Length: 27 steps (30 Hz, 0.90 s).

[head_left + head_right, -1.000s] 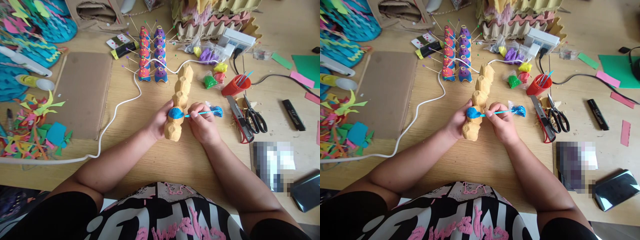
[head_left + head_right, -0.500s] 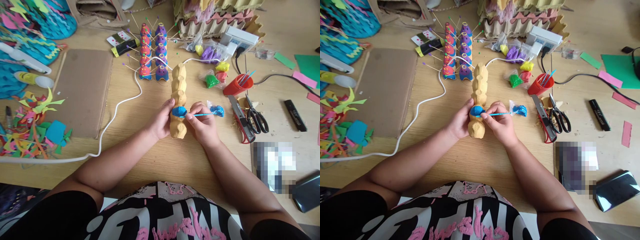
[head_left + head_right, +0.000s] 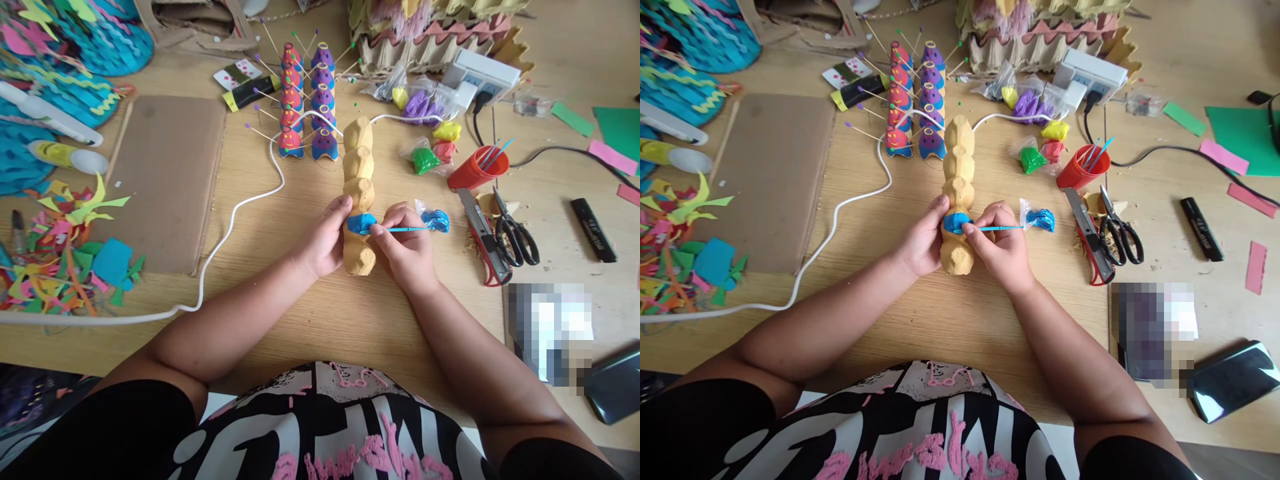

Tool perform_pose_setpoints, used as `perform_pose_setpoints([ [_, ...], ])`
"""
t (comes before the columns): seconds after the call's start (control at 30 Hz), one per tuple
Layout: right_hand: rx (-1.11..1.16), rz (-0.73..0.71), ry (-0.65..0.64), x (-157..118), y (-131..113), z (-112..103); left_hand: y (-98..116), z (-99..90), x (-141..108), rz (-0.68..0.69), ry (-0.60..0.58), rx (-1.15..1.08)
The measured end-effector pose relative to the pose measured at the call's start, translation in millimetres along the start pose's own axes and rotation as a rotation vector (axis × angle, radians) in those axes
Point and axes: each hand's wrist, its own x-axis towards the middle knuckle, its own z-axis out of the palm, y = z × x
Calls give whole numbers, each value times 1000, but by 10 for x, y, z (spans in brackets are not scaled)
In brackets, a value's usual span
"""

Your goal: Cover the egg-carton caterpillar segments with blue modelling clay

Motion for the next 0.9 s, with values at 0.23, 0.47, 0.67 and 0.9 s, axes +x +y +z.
perform_pose_setpoints([
  [0.23, -54, -70, -1, -2, -22, -10, 17, 13, -13, -19, -6, -35],
  [0.47, -126, -138, 16, -13, -21, 8, 18, -5, 5, -19, -10, 10],
  [0.67, -176, -175, 18, -17, -49, 14, 15, -30, 21, -42, -27, 1],
  [0.9, -264, -112, -19, -5, -143, -9, 30, -34, 20, -48, 2, -1],
])
